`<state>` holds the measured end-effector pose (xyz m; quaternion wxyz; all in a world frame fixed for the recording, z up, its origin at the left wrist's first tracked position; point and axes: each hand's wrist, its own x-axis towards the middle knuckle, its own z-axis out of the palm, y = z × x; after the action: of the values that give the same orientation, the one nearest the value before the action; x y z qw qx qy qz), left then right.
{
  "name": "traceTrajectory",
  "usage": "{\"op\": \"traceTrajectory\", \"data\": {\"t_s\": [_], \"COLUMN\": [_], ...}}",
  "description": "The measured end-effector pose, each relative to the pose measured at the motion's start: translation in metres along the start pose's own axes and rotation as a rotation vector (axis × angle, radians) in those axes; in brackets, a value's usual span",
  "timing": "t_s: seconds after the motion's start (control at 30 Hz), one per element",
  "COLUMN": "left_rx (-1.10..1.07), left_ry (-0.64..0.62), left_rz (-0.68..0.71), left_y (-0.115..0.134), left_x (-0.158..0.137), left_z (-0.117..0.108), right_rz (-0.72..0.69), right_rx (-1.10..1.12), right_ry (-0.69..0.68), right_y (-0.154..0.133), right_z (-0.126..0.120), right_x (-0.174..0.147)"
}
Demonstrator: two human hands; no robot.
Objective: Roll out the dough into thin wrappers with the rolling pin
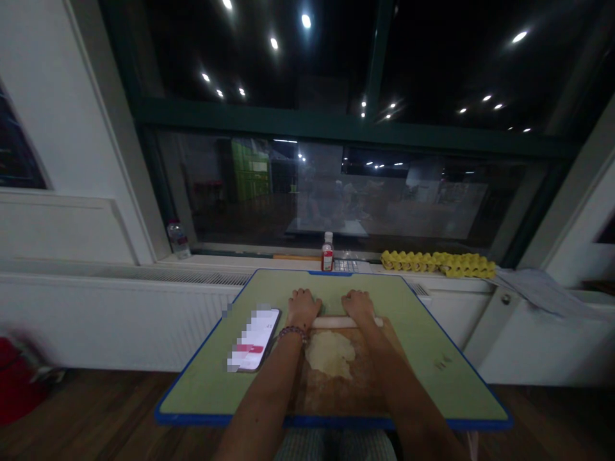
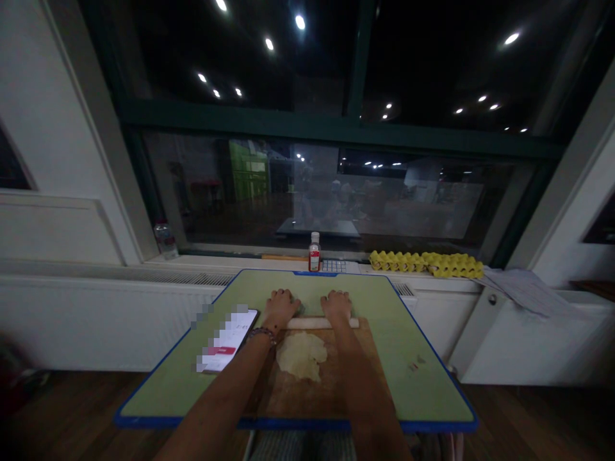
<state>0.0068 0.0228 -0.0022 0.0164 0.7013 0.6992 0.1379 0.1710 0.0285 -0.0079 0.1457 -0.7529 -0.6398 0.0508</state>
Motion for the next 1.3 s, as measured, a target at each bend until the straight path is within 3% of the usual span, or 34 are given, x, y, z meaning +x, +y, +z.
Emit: {"op": "traceTrajectory", "data": {"t_s": [0.57, 1.07, 1.3], "left_rx": [0.016, 0.037, 0.107], "left_ry": [-0.028, 0.019, 0.008], "left_rz": [-0.008, 0.038, 0.106], "left_y": [0.001, -0.001, 0.002], "left_x": [0.008, -0.012, -0.031], "left_z": [0.001, 0.001, -0.011], "right_rz": [-0.002, 0.004, -0.049], "right_rx": [-0.003, -0.049, -0.074], "right_ry": [-0.006, 0.008, -0.013], "right_y": [0.002, -0.002, -0.002], "right_z": [0.004, -0.002, -0.007], "right_x": [0.01, -0.018, -0.034]}}
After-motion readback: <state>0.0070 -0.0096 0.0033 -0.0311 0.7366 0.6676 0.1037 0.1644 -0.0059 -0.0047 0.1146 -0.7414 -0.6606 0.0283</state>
